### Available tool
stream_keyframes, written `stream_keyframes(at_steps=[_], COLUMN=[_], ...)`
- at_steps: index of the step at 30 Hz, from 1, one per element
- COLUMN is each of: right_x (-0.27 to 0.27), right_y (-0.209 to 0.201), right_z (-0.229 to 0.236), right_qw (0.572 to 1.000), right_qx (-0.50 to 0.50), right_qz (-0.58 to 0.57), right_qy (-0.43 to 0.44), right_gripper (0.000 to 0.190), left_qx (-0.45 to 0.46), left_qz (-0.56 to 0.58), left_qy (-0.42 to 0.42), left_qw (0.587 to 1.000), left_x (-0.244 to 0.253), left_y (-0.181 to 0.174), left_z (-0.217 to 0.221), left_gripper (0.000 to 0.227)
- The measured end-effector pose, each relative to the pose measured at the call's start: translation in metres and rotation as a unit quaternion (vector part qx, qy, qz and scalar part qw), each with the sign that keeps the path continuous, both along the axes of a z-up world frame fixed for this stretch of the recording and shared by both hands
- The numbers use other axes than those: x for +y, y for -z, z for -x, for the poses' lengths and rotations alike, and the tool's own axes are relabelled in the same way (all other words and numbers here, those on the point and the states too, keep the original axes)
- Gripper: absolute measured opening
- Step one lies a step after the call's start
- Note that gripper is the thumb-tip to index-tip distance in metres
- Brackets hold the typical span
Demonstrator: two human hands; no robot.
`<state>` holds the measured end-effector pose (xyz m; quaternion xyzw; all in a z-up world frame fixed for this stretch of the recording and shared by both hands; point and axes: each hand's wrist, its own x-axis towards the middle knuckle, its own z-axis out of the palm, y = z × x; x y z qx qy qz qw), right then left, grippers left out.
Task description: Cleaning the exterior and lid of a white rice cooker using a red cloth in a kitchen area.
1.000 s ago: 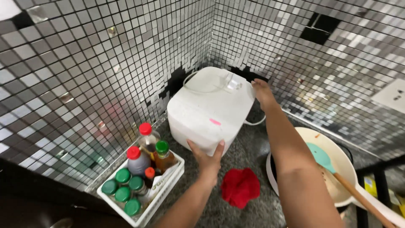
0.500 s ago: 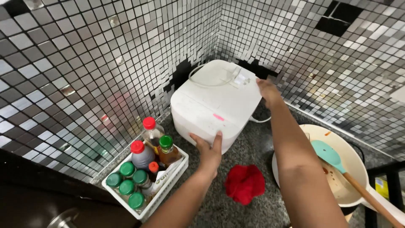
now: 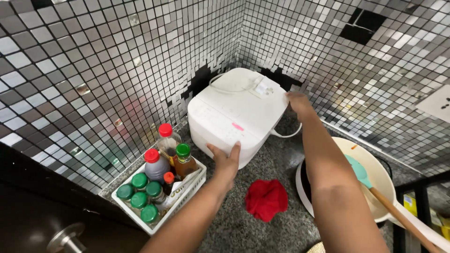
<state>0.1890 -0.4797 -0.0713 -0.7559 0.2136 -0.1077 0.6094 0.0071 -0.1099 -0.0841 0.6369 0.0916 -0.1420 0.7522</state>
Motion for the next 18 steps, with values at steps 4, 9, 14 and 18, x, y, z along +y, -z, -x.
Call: stream_keyframes(at_steps=[4,9,14,18], right_x=[-0.034,0.055,0.059,0.04], right_y=[0.027,-0.065,-0.064,-0.045], right_z=[-0.064,-0.026,-0.036,-0.036], right_qw=[0.993,0.988,0.958,0.974], right_qx=[-0.099,0.046,0.17,0.123], right_qz=[0.046,0.136,0.213,0.162], right_qy=[-0.054,-0.063,-0.092,-0.101], right_gripper=[0.026,0.03,0.041,0.054], left_qx=[0.011,0.081,0.135,0.153], left_qz=[0.056,0.073,0.104,0.113], left_qy=[0.0,-0.006,0.011,0.038], left_qw=[0.998,0.994,0.985,0.981], left_x=[0.001,0.004,0.007,0.008], left_y=[-0.019,-0.059,-0.061,-0.057], left_z=[0.006,0.013,0.002,0.002], left_gripper=[0.127,0.123,0.122,0.124])
